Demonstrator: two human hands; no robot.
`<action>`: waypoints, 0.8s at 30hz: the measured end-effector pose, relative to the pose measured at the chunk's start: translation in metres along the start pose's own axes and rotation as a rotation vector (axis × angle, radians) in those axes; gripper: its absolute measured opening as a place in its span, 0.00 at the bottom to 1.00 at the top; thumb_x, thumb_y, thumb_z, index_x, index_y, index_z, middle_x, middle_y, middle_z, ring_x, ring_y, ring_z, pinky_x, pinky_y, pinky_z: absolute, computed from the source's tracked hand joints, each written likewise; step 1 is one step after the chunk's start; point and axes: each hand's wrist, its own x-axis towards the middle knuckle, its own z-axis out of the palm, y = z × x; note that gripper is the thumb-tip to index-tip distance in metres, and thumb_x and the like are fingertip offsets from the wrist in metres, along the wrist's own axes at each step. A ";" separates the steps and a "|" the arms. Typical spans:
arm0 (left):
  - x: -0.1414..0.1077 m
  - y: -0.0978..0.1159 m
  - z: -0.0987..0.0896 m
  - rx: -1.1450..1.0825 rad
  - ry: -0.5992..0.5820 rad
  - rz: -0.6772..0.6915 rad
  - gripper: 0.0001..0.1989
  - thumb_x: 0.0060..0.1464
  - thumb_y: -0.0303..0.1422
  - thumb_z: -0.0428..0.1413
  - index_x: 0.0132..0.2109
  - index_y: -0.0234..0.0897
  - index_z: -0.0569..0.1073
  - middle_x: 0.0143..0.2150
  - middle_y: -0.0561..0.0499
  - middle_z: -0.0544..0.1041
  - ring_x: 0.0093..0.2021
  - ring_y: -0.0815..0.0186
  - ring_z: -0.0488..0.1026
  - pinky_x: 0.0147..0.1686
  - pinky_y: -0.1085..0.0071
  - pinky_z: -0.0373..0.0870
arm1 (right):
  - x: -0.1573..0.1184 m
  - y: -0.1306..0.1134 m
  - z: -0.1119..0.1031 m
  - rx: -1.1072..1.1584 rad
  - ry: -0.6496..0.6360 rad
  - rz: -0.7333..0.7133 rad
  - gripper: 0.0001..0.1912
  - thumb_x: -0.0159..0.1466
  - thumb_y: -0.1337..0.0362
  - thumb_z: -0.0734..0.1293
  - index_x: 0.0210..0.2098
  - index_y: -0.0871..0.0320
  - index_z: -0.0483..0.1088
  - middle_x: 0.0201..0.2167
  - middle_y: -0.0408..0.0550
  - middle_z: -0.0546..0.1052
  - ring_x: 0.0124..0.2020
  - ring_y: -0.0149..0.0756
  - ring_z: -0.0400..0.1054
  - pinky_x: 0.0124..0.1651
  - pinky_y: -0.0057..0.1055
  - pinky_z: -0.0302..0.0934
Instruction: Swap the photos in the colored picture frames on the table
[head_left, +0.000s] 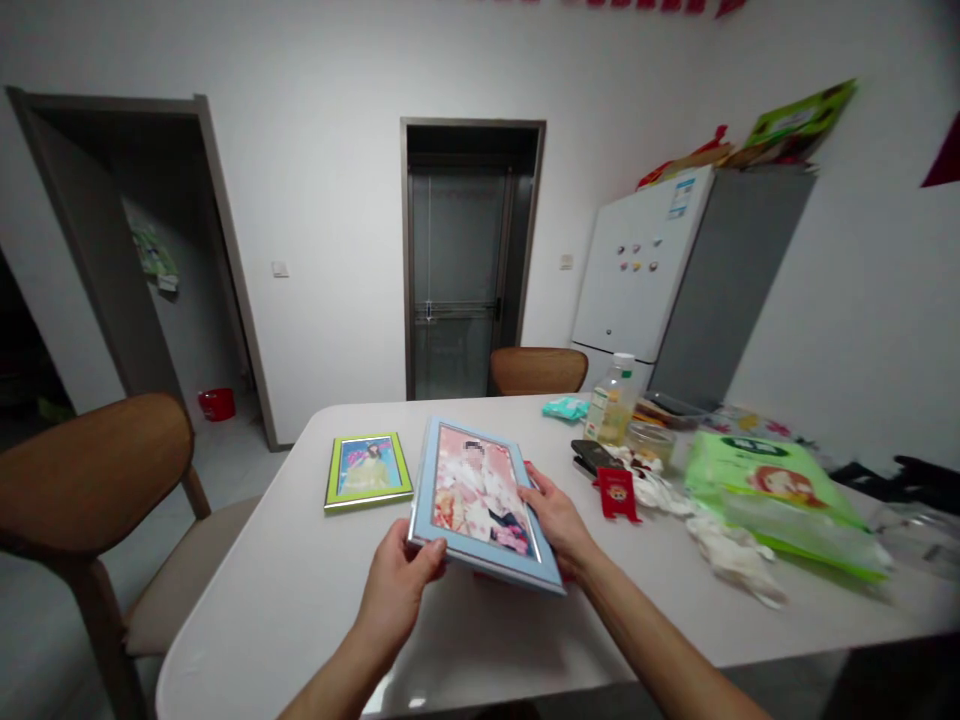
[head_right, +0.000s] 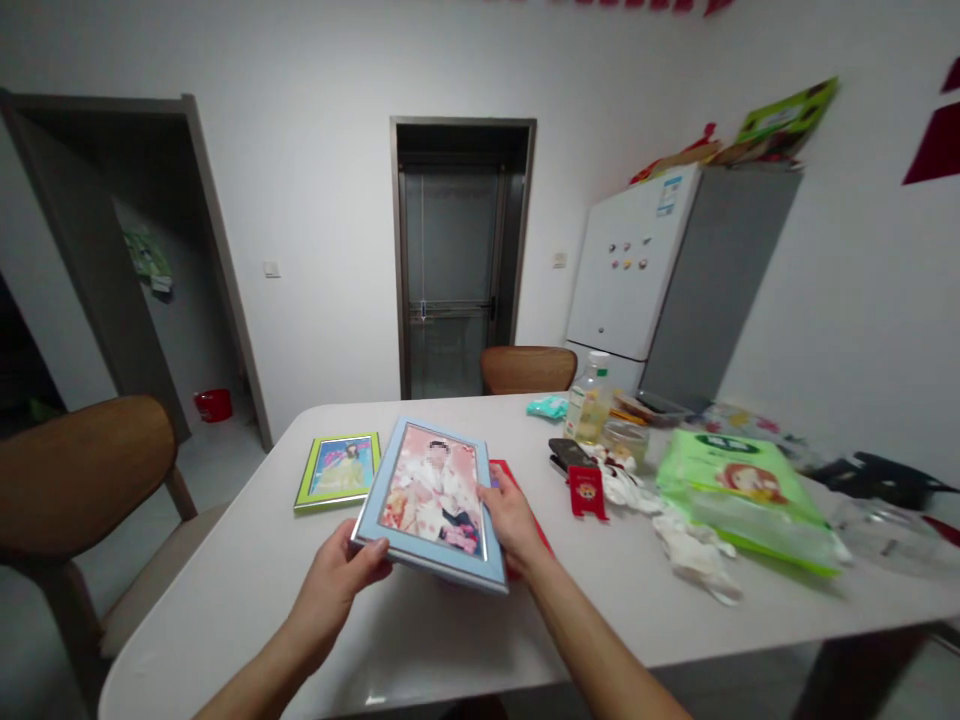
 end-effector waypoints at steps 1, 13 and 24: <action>0.006 -0.007 0.009 0.085 -0.026 -0.019 0.15 0.49 0.38 0.48 0.40 0.31 0.65 0.34 0.47 0.74 0.33 0.63 0.72 0.32 0.69 0.68 | 0.012 0.002 -0.015 -0.086 0.015 -0.004 0.31 0.53 0.61 0.60 0.55 0.62 0.53 0.28 0.46 0.74 0.22 0.32 0.67 0.25 0.27 0.60; 0.045 -0.056 0.059 0.576 -0.022 -0.055 0.10 0.47 0.38 0.50 0.32 0.35 0.68 0.34 0.47 0.74 0.37 0.60 0.70 0.36 0.70 0.62 | 0.080 0.041 -0.067 -0.646 0.009 -0.141 0.23 0.50 0.66 0.60 0.46 0.64 0.66 0.43 0.52 0.72 0.42 0.37 0.66 0.44 0.27 0.57; 0.098 -0.079 -0.038 1.004 0.051 -0.035 0.25 0.49 0.37 0.48 0.52 0.30 0.57 0.57 0.38 0.57 0.58 0.56 0.48 0.54 0.61 0.43 | 0.022 0.015 0.010 -0.761 -0.078 -0.563 0.19 0.53 0.66 0.58 0.44 0.60 0.66 0.47 0.51 0.68 0.50 0.38 0.58 0.54 0.37 0.50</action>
